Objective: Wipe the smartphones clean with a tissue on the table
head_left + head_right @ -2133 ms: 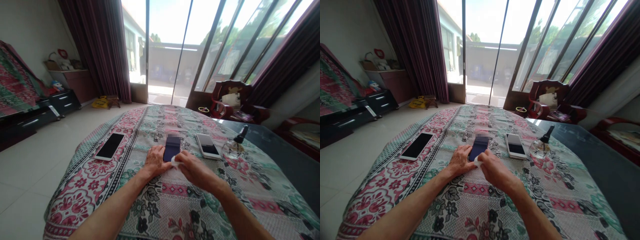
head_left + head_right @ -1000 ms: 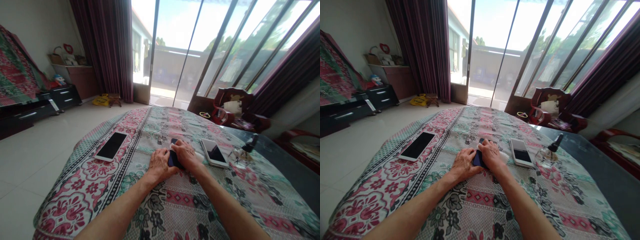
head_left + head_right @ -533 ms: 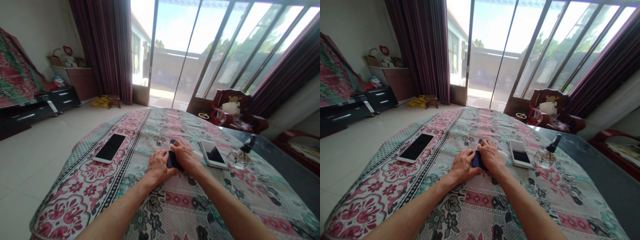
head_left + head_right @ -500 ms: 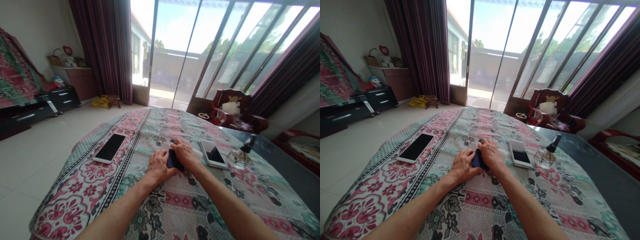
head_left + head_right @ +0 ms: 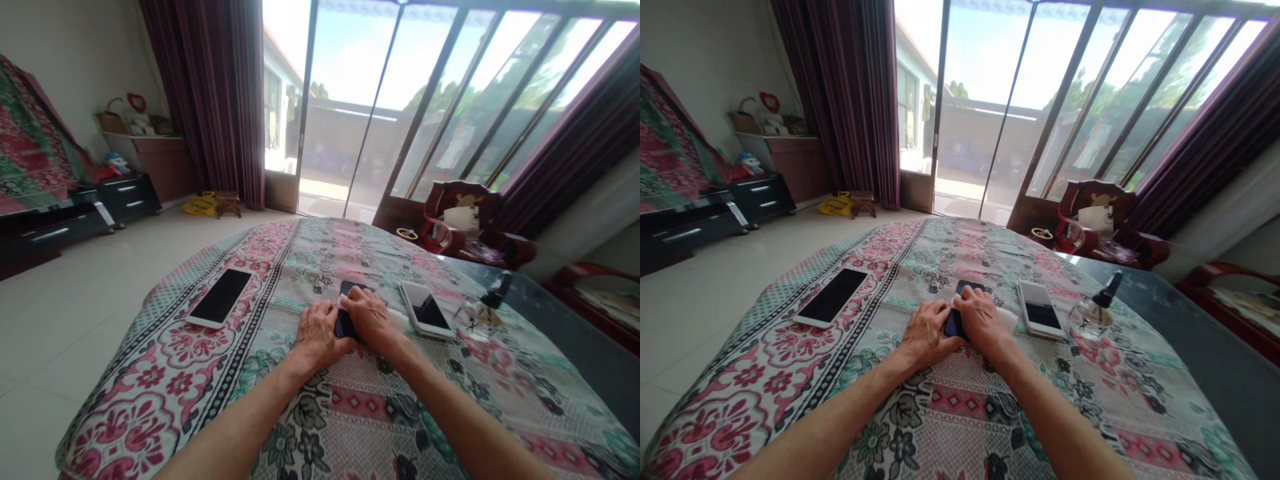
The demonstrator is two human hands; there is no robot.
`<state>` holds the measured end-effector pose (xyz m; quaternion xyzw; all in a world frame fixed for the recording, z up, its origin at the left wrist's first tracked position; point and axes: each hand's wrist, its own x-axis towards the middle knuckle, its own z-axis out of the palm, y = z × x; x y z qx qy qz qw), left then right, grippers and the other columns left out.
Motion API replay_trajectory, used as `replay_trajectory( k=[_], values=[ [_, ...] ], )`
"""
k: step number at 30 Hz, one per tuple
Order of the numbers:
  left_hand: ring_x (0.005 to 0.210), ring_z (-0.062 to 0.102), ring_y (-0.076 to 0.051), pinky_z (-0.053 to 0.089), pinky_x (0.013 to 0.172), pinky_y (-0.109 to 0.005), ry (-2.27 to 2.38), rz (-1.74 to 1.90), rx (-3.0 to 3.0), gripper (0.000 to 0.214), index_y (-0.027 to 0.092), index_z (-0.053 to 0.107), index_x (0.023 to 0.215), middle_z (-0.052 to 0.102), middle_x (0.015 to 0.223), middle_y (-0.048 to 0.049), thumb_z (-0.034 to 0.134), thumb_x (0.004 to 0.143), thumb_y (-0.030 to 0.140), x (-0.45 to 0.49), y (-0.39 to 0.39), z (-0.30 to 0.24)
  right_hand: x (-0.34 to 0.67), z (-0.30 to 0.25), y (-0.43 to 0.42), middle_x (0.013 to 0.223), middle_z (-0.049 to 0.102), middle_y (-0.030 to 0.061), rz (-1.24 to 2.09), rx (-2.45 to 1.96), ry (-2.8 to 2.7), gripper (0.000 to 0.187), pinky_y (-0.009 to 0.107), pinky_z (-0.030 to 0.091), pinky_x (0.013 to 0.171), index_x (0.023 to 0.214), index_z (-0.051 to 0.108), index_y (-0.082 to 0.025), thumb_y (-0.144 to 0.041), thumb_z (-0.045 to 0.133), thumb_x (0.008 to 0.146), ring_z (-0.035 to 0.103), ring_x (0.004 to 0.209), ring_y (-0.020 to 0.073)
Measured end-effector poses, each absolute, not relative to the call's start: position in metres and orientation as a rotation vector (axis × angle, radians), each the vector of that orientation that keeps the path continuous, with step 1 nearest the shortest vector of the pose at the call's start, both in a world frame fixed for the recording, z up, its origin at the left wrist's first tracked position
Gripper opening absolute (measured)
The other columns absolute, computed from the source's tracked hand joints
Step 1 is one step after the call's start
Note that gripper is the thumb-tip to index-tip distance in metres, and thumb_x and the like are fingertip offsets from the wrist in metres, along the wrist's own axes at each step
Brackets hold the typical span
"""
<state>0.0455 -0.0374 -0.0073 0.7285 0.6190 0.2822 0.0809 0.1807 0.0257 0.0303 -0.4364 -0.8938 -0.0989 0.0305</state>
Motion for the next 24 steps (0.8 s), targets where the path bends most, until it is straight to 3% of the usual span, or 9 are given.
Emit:
replay_trajectory(
  k=[8,14,18,21,24],
  values=[
    [0.109,0.051,-0.027,0.039,0.098,-0.038,1.882,0.898,2.186,0.051,0.019,0.060,0.114,0.059,0.118,-0.0073,0.067,0.070,0.044,0.051,-0.038,-0.011,0.193,0.023,0.004,0.110,0.058,0.0055,-0.060,-1.228,-2.637,0.026,0.030,0.034,0.085,0.105,0.065,-0.024,-0.015,0.049,0.086,0.049,0.096,0.0188],
    [0.107,0.054,-0.030,0.043,0.093,-0.038,1.813,0.736,2.223,0.049,0.019,0.065,0.109,0.061,0.114,-0.0076,0.068,0.068,0.045,0.038,-0.028,0.000,0.199,0.025,0.011,0.105,0.058,0.0065,-0.043,-1.275,-2.602,0.028,0.029,0.034,0.081,0.105,0.067,-0.024,-0.019,0.042,0.092,0.049,0.090,0.0183],
    [0.097,0.062,-0.024,0.048,0.087,-0.031,1.591,0.547,2.221,0.027,0.019,0.072,0.098,0.070,0.099,-0.0044,0.061,0.073,0.023,0.018,0.014,0.016,0.204,0.024,0.019,0.106,0.058,0.0061,-0.048,-1.300,-2.557,0.031,0.028,0.034,0.079,0.108,0.066,-0.026,-0.019,0.040,0.094,0.049,0.089,0.0179],
    [0.109,0.059,-0.022,0.044,0.098,-0.030,1.697,0.711,2.226,0.037,0.014,0.069,0.108,0.067,0.114,-0.0089,0.050,0.078,0.008,0.017,0.051,0.020,0.206,0.024,0.021,0.104,0.058,0.0060,-0.043,-1.296,-2.553,0.030,0.028,0.034,0.079,0.107,0.066,-0.026,-0.019,0.041,0.093,0.049,0.090,0.0178],
    [0.109,0.058,-0.019,0.042,0.100,-0.030,1.680,0.777,2.271,0.036,0.019,0.069,0.109,0.065,0.117,-0.0064,0.046,0.083,0.010,0.027,0.075,0.013,0.206,0.023,0.021,0.104,0.058,0.0063,-0.038,-1.293,-2.549,0.028,0.027,0.035,0.079,0.106,0.066,-0.026,-0.019,0.042,0.093,0.049,0.090,0.0174]
  ],
)
